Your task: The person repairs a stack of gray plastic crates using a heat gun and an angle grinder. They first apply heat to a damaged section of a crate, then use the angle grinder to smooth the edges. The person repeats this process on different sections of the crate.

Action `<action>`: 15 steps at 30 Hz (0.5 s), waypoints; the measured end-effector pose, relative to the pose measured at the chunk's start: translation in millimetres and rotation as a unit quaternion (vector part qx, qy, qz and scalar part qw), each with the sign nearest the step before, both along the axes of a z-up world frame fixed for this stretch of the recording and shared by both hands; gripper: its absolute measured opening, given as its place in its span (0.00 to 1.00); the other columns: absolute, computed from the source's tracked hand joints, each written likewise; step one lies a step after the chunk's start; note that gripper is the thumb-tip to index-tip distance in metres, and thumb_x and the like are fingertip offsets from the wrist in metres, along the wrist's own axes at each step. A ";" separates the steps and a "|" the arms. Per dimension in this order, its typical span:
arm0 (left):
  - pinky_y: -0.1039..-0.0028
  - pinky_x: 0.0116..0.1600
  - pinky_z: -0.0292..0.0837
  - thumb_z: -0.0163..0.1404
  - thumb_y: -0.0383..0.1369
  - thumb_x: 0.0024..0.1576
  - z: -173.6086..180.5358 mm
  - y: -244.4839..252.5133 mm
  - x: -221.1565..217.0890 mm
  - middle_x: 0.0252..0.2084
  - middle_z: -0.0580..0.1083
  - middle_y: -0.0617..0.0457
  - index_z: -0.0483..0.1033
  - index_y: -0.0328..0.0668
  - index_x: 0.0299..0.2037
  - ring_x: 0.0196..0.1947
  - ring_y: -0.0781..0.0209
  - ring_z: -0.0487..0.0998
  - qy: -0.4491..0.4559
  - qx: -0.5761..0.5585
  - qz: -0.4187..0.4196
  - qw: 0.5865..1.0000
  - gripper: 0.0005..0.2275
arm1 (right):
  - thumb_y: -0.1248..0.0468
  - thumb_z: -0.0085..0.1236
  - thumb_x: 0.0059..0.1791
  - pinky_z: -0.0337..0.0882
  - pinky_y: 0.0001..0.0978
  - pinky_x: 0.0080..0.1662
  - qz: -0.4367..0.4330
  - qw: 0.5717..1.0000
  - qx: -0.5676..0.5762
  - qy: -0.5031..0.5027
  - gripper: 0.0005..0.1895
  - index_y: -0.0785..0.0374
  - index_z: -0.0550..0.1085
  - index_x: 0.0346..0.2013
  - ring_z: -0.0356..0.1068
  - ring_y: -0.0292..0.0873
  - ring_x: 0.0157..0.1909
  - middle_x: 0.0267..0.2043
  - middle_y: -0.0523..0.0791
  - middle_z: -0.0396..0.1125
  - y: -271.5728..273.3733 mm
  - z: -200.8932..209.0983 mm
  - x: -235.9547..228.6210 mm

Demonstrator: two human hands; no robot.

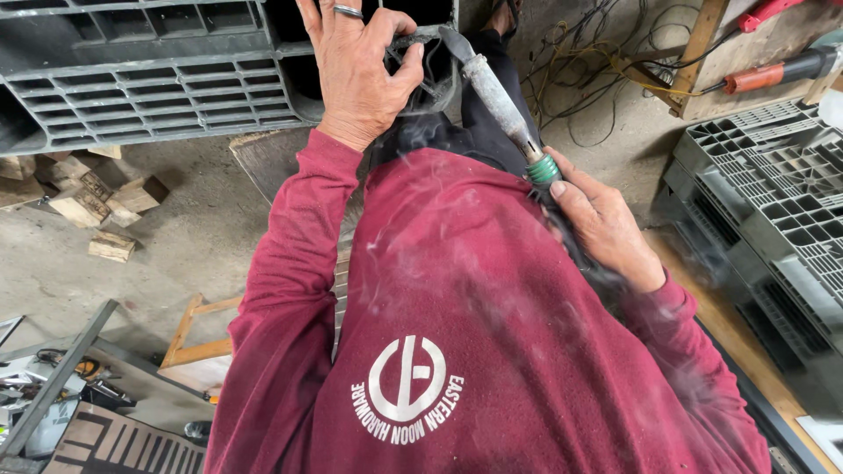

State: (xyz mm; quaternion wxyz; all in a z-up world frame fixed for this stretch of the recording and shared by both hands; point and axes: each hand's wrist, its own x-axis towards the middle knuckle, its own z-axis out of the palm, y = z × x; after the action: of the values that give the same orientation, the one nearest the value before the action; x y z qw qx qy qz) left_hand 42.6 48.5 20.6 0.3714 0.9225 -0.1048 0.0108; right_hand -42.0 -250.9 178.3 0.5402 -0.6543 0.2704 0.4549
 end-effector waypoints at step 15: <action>0.44 0.73 0.45 0.66 0.32 0.53 5.2 0.1 2.7 0.50 0.67 0.52 0.77 0.50 0.41 0.60 0.46 0.65 -0.014 -0.009 -0.005 1.000 0.11 | 0.59 0.43 0.58 0.66 0.22 0.33 0.025 0.999 -0.022 0.003 0.28 0.57 0.61 0.75 0.62 0.30 0.28 0.31 0.38 0.65 -3.0 1.3 6.1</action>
State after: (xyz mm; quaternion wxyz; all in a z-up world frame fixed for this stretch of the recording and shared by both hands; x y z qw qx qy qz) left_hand 45.3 48.6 25.8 0.3779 0.9184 -0.1147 0.0228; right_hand -36.0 -253.9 179.6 0.5135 -0.6714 0.2658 0.4637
